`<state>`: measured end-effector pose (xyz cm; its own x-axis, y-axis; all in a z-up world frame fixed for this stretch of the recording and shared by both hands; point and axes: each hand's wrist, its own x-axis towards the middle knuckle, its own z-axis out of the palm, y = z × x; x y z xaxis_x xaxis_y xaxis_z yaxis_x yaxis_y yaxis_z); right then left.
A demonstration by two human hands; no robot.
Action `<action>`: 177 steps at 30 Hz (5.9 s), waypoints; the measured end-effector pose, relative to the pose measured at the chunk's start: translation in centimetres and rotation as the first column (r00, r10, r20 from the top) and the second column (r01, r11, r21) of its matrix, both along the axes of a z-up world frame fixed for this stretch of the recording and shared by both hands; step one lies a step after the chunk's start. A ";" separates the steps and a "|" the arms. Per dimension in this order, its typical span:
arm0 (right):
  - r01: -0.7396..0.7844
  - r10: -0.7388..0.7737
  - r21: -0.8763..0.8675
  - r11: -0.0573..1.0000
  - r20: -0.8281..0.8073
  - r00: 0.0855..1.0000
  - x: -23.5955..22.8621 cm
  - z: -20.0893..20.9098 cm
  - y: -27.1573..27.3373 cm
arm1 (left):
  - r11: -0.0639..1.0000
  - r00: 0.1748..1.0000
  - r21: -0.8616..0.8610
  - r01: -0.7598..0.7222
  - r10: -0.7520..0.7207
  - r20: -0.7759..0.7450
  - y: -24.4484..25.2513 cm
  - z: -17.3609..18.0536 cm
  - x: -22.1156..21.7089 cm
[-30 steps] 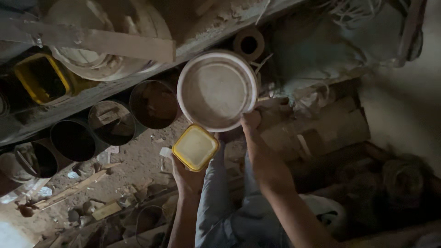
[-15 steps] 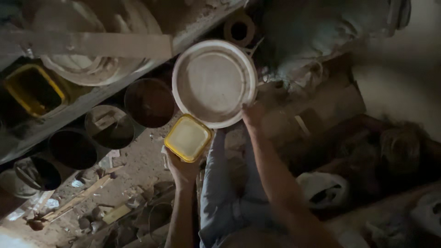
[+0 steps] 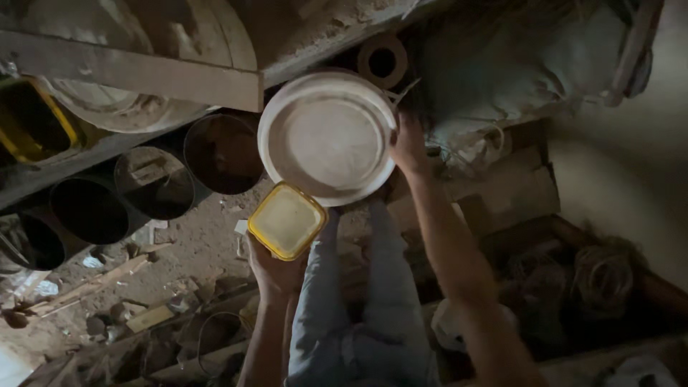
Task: The person carries a small yellow container filled with white paint, walks to a work area, and uses a paint roller to scoop paint from a purple bucket into the container. The person repeatedly rolls the roller in the bucket and scrapes it against the container rim to transfer paint.
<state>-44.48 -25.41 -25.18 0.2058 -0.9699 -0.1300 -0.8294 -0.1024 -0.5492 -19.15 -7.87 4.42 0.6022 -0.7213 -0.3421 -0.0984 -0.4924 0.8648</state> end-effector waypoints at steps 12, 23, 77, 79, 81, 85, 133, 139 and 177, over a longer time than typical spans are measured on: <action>0.575 -0.807 0.605 0.551 0.210 0.552 -21.2 0.9 7.9 | 0.997 0.991 -0.050 -0.052 0.058 0.120 1.2 -3.4 -0.6; 0.549 -0.938 0.763 0.341 0.235 0.256 -24.0 -8.0 -3.3 | 0.983 0.987 -0.161 -0.085 0.105 0.122 -0.4 -6.2 -3.7; 0.112 -0.415 0.925 0.362 0.052 0.908 13.8 -12.4 -2.0 | 0.768 0.863 -0.401 -0.500 0.406 -0.300 14.2 -16.8 8.6; 0.070 -0.303 0.962 0.266 0.015 0.953 11.7 -8.8 -2.3 | 0.754 0.840 -0.386 -0.531 0.409 -0.357 14.8 -16.0 7.8; 0.118 -0.262 0.954 0.275 -0.044 0.964 10.7 -5.1 -0.6 | 0.740 0.818 -0.376 -0.558 0.414 -0.399 14.6 -15.5 7.8; 0.120 -0.219 0.940 0.320 -0.050 0.974 7.7 2.6 2.6 | 0.752 0.852 -0.409 -0.517 0.405 -0.332 13.9 -13.5 8.2; -0.595 0.745 0.465 0.656 -0.272 0.608 8.8 12.3 -4.8 | 0.674 0.709 -0.276 -0.685 0.704 -0.040 11.9 -12.1 -7.8; -0.487 0.665 0.454 0.746 -0.494 0.559 2.3 22.0 -2.7 | 0.614 0.661 -0.281 -0.738 0.740 -0.121 12.6 -14.8 -9.3; -0.552 0.808 0.607 0.573 -0.301 0.507 10.3 2.3 -2.1 | 0.559 0.676 -0.382 -0.736 0.647 -0.354 10.5 -19.6 -8.4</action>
